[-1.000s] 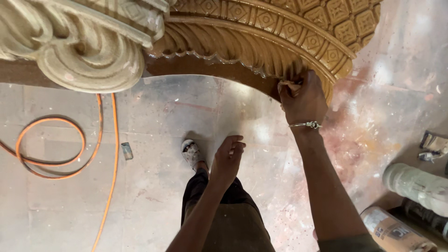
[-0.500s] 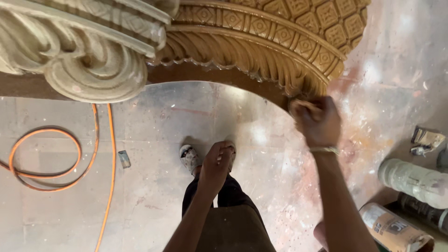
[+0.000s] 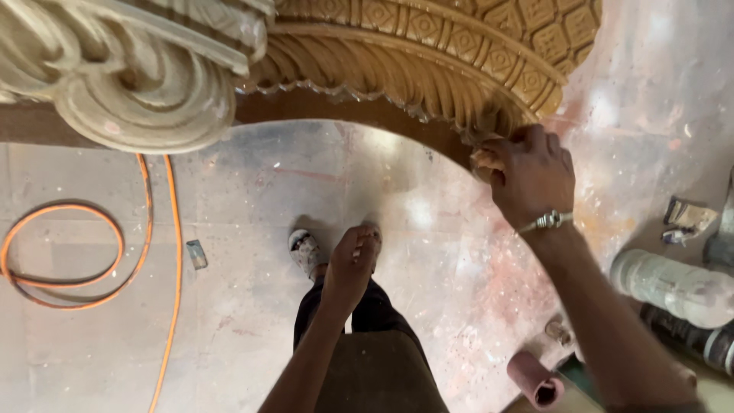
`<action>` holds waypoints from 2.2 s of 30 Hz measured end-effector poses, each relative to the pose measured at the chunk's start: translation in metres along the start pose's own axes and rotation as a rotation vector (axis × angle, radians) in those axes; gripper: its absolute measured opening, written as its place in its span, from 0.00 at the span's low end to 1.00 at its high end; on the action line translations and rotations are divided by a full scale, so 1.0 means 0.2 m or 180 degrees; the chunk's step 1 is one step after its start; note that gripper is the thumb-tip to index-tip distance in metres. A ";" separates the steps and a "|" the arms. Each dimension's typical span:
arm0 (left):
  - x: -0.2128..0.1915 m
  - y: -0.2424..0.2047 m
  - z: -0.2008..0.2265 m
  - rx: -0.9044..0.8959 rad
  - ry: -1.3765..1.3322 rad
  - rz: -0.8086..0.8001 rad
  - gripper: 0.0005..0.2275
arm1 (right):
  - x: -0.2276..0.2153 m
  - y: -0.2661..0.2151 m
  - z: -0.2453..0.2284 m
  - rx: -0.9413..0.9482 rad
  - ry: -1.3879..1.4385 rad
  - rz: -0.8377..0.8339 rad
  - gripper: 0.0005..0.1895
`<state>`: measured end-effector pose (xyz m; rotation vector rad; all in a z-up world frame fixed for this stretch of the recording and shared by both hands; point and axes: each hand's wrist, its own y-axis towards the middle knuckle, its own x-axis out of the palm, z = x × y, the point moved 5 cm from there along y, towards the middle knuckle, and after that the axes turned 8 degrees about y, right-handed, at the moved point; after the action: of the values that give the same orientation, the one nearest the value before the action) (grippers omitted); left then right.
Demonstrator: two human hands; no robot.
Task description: The person applies a brown finish to a carved wooden headboard using a cloth. They repeatedly dip the cloth into a container and rub the finish into the intricate carvings and flat surfaces of the wood.
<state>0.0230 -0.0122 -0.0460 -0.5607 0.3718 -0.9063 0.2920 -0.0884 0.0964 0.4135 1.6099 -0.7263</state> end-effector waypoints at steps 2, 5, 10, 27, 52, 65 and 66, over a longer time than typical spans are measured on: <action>0.00 0.00 -0.01 -0.0223 -0.0097 -0.0013 0.14 | 0.00 -0.02 -0.02 0.0227 0.0279 0.0220 0.20; 0.02 0.00 -0.01 0.0039 -0.0027 0.0092 0.13 | 0.17 -0.12 -0.16 0.0004 0.0355 0.0503 0.23; -0.01 0.00 -0.01 0.0217 0.0149 0.0014 0.14 | 0.21 -0.37 -0.12 0.0604 0.1044 0.0617 0.28; -0.24 -0.02 -0.14 0.0085 0.0259 0.0257 0.13 | 0.23 0.27 -0.81 -0.0952 0.1635 0.1589 0.24; -0.42 0.05 -0.03 0.0089 0.0101 0.0449 0.15 | 0.14 0.35 -1.42 -0.1604 0.2212 0.1393 0.18; -0.44 -0.04 -0.19 0.0268 0.0345 0.0456 0.10 | 0.67 0.23 -1.06 0.1464 0.5806 0.2393 0.10; -0.45 -0.09 -0.24 -0.0098 0.0310 0.0345 0.11 | 0.69 0.14 -0.96 0.2044 0.6169 0.2566 0.11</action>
<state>-0.0643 0.0381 -0.0670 -0.5208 0.5002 -0.8262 0.1422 0.0407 -0.0354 2.6245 2.4183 0.0612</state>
